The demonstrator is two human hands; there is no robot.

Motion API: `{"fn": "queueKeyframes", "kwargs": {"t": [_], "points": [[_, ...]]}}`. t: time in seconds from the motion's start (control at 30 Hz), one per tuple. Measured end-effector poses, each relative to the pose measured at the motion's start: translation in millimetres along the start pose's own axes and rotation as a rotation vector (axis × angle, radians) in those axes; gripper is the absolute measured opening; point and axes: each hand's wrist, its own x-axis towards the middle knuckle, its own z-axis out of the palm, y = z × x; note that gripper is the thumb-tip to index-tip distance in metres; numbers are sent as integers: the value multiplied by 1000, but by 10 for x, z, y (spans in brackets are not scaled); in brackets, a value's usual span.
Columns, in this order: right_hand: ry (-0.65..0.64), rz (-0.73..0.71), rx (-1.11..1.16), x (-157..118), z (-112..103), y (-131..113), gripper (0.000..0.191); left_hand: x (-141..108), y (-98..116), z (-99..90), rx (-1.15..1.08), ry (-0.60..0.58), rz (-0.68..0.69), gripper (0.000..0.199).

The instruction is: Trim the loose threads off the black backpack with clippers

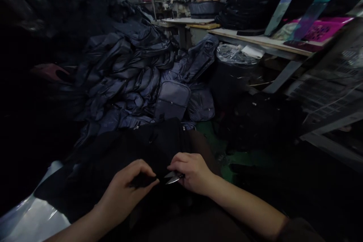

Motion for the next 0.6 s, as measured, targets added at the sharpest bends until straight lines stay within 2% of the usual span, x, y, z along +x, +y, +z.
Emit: {"fn": "queueKeyframes", "kwargs": {"t": [0.03,0.17,0.23,0.3,0.37,0.4,0.43,0.5,0.57,0.6], "points": [[17,-11,8,0,3,2,18,-40,-16,9,19,19,81,2],[24,-38,29,-8,6,-2,18,-163,-106,36,63,63,380,24],[9,-39,32,-14,3,-4,19,-191,-121,11,83,19,410,27],[4,-28,34,-19,-2,-2,20,-199,-112,-75,95,-69,377,26],[1,-4,35,-23,-8,2,20,-191,-109,-246,123,-106,265,24],[2,12,36,-26,-10,4,19,-185,-123,-368,150,-57,171,22],[1,29,35,-28,-13,4,18,-177,-152,-512,187,36,51,21],[-6,59,31,-34,-15,4,15,-166,-271,-851,270,317,-229,23],[-4,67,36,-41,-12,2,13,-173,-477,-1205,331,548,-490,31],[1,63,42,-44,-9,2,12,-187,-608,-1363,336,591,-599,35]]}}
